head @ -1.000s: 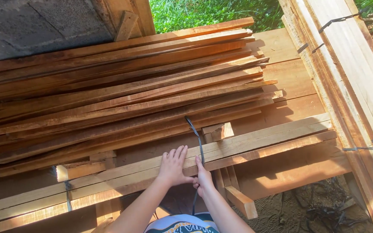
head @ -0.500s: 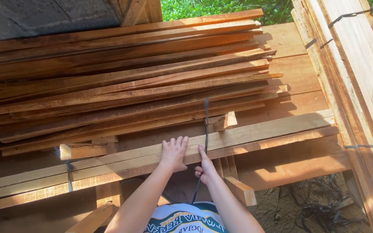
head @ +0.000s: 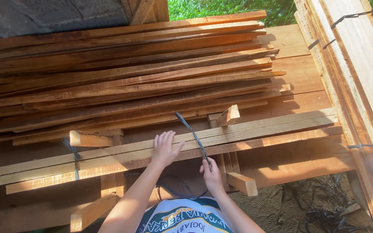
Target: Bundling thin wooden strips using plastic ties.
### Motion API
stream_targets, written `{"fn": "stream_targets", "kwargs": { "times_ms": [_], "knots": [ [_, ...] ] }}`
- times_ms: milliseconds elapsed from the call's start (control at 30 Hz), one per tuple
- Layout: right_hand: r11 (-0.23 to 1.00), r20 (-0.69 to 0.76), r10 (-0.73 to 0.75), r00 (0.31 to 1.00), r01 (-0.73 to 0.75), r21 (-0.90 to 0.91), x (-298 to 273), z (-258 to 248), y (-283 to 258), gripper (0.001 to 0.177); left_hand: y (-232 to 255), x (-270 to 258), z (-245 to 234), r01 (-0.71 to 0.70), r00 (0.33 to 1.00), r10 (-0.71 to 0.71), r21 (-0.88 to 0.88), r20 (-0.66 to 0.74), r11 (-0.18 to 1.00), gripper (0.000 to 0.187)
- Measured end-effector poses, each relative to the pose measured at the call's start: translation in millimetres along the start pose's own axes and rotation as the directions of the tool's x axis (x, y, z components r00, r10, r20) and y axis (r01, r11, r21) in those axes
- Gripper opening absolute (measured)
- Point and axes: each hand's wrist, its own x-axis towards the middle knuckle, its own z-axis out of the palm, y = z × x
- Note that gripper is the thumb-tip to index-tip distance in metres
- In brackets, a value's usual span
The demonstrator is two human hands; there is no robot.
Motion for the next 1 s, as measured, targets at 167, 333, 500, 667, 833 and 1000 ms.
{"fn": "stream_targets", "kwargs": {
  "times_ms": [167,333,500,667,833,1000],
  "knots": [
    [0.973,0.126,-0.194,0.973,0.207,-0.102,-30,-11,-18,0.028,-31,-20,-10,0.061,0.968,-0.075,-0.068,-0.238,0.996,0.048],
    [0.916,0.636,0.159,0.755,0.128,-0.381,-32,-4,-58,0.024,-39,-27,-54,0.14,0.915,-0.211,-0.221,-0.345,0.965,0.042],
    [0.75,0.607,0.565,0.558,-0.041,-0.66,2,17,-16,0.019,-75,-29,-44,0.122,0.926,-0.207,-0.27,-0.315,0.955,0.036],
    [0.782,0.564,0.568,0.599,-0.18,-0.597,27,19,-7,0.019,-96,-31,-20,0.16,0.953,-0.172,-0.069,-0.251,0.985,0.038],
    [0.827,0.124,0.542,0.831,-0.502,-0.252,73,14,68,0.042,-90,-24,-11,0.26,0.958,-0.245,0.087,-0.15,0.962,0.042],
    [0.873,-0.007,0.463,0.886,-0.455,0.177,65,17,38,0.038,-71,2,-10,0.216,0.975,-0.22,0.165,0.011,0.962,0.037]
  ]
}}
